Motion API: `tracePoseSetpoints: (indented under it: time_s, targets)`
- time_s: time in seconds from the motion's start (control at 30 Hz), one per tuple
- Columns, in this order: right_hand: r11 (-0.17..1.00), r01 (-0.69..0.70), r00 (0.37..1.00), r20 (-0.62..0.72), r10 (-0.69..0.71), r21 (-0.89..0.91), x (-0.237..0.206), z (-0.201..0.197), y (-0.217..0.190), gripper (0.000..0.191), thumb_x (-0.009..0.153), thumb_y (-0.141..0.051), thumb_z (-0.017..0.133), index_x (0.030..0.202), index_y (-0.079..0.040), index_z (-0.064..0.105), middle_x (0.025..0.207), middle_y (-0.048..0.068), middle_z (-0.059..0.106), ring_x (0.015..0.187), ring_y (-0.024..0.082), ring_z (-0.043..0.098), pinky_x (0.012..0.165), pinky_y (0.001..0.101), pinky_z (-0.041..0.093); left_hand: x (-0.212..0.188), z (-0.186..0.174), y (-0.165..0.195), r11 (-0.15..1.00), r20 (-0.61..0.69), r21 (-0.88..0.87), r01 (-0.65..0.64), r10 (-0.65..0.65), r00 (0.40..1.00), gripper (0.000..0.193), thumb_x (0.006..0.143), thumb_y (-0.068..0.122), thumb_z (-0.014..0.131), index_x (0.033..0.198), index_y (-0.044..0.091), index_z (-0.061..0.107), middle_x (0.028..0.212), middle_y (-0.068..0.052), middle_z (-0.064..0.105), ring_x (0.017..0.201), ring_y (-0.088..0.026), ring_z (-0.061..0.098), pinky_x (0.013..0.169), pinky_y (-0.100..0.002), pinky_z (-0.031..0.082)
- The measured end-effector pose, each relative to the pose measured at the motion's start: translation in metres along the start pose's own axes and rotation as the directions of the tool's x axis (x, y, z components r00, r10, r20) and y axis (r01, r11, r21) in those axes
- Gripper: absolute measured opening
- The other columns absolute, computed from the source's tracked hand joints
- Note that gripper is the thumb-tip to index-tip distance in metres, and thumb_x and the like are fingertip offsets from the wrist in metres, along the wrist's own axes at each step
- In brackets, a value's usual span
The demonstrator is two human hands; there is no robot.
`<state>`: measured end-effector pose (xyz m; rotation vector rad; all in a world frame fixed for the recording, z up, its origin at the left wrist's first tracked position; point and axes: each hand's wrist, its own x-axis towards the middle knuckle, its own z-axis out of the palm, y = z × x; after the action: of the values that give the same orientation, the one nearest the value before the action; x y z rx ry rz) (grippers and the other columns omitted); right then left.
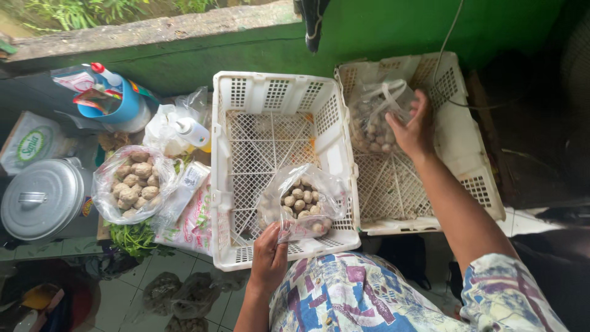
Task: The person sits at a table and packs round meatballs by hand from a plastic crate into clear plastic bags, filling one bag at a time. They open each bag, place the meatballs inside, then set filled bags into the crate and start another bag.
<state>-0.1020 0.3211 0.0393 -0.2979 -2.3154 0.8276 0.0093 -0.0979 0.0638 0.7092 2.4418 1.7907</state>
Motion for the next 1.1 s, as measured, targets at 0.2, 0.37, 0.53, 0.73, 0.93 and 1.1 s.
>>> tracePoseSetpoints:
  time_s: [0.2,0.37,0.53,0.73,0.93,1.1]
  targets:
    - [0.969,-0.130,0.980,0.177,0.093,0.211,0.079,0.022,-0.018,0.042,0.105,-0.025,0.068,0.138,-0.002,0.054,0.112,0.011,0.063,0.089,0.022,0.061,0.078,0.0372,0.051,-0.005,0.003,-0.006,0.999,-0.098,0.036,0.032,-0.028,0.995,0.025,0.101,0.012,0.053,0.113,-0.003,0.068,0.096,-0.015,0.071,0.083,-0.026,0.068,0.075,-0.035,0.052]
    - [0.630,-0.277,0.950,0.306,0.066,0.726,0.097,0.003,-0.010,0.020,0.112,-0.017,0.061,0.127,-0.005,0.058,0.102,0.000,0.059,0.085,0.009,0.052,0.076,0.0287,0.049,-0.016,0.009,-0.021,0.973,-0.173,-0.153,0.172,-0.197,0.965,0.026,0.103,0.015,0.054,0.109,-0.003,0.071,0.077,-0.005,0.056,0.063,-0.012,0.050,0.055,-0.028,0.040]
    - [0.866,-0.298,0.898,0.426,0.112,0.401,0.064,0.010,0.029,0.025,0.108,-0.016,0.064,0.129,-0.005,0.057,0.090,0.003,0.054,0.075,0.011,0.049,0.064,0.0293,0.042,-0.022,0.011,-0.034,0.904,-0.224,-0.415,0.104,-0.212,0.951,0.032,0.104,0.018,0.051,0.118,-0.004,0.069,0.075,0.002,0.056,0.062,-0.005,0.044,0.054,-0.024,0.035]
    - [0.955,-0.082,0.954,0.301,-0.008,0.286,0.013,0.000,0.053,0.047,0.109,-0.015,0.073,0.146,0.000,0.048,0.133,0.014,0.057,0.119,0.021,0.059,0.099,0.0389,0.051,-0.016,0.006,-0.027,0.945,-0.327,-0.301,0.126,-0.226,0.918,0.037,0.101,0.017,0.052,0.132,-0.002,0.059,0.088,-0.002,0.060,0.066,-0.009,0.050,0.063,-0.026,0.047]
    - [0.914,0.390,0.901,0.160,-0.404,0.114,-0.060,0.007,-0.023,0.067,0.096,-0.019,0.084,0.148,-0.003,0.046,0.144,0.021,0.045,0.140,0.036,0.044,0.120,0.0502,0.043,0.004,0.010,0.002,0.945,-0.266,0.288,0.155,-0.077,0.961,0.053,0.102,0.032,0.062,0.144,0.001,0.052,0.139,-0.024,0.056,0.128,-0.038,0.058,0.109,-0.045,0.048]
    - [0.843,0.305,0.680,0.517,-0.519,0.443,-0.115,0.038,-0.102,0.095,0.070,-0.028,0.088,0.146,-0.001,0.039,0.140,0.026,0.045,0.129,0.042,0.048,0.109,0.0518,0.044,0.012,0.009,0.016,0.887,-0.166,0.399,0.233,-0.180,0.969,0.074,0.091,0.043,0.069,0.150,0.006,0.047,0.143,-0.027,0.056,0.127,-0.043,0.058,0.103,-0.048,0.049]
